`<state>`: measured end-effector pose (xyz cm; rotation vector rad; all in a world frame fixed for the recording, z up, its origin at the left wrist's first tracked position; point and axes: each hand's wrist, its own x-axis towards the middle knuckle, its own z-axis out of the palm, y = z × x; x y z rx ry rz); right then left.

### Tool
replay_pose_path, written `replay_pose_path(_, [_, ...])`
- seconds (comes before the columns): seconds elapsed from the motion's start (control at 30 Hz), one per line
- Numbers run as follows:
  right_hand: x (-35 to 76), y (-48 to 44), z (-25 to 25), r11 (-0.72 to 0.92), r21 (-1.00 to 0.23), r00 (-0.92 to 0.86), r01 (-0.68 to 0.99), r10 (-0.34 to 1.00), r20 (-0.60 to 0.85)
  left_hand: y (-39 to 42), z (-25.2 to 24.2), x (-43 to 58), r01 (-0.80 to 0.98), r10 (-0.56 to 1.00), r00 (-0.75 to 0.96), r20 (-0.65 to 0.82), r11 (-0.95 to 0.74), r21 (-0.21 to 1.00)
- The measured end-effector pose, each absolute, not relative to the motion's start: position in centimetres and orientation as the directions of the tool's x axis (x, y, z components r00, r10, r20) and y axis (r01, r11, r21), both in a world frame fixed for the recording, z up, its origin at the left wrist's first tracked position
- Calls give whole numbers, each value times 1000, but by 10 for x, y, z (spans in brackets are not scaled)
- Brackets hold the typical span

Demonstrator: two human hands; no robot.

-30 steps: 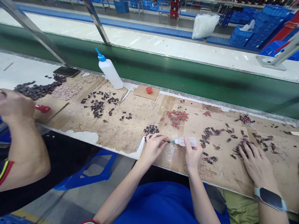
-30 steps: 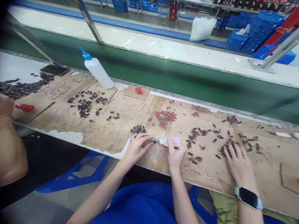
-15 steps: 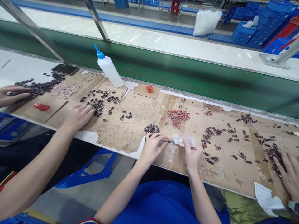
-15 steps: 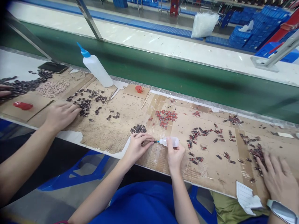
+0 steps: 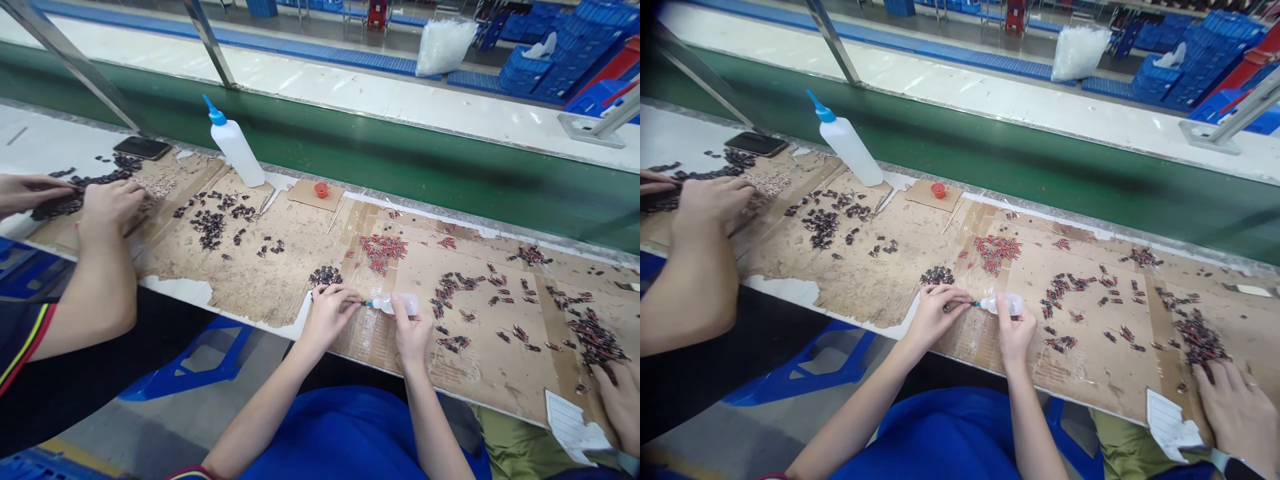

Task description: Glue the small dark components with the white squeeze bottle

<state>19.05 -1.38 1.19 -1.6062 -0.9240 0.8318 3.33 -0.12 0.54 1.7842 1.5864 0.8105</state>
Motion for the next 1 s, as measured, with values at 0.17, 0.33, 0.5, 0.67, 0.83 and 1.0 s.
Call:
replay_pose_path(0.17, [192,-14,8,-155,-975,466,157,883,-65,-1,8,37,654,997,73,31,-72,753])
replay_pose_path(0.33, [202,-14,6,-175,-963,464,203,884,-62,0,6,38,663,994,105,42,-102,742])
replay_pose_path(0.5, [223,-13,28,-320,-758,427,569,902,-60,0,6,36,693,983,182,29,-149,705])
replay_pose_path(0.67, [226,5,53,-348,-433,411,831,910,57,-5,6,31,720,982,182,56,-171,673])
replay_pose_path(0.83, [210,46,46,-88,-457,98,885,995,-1,-11,5,27,702,975,187,117,-216,678])
replay_pose_path(1.0, [201,67,33,-128,-407,80,905,988,-132,-13,0,23,670,968,179,175,-250,699])
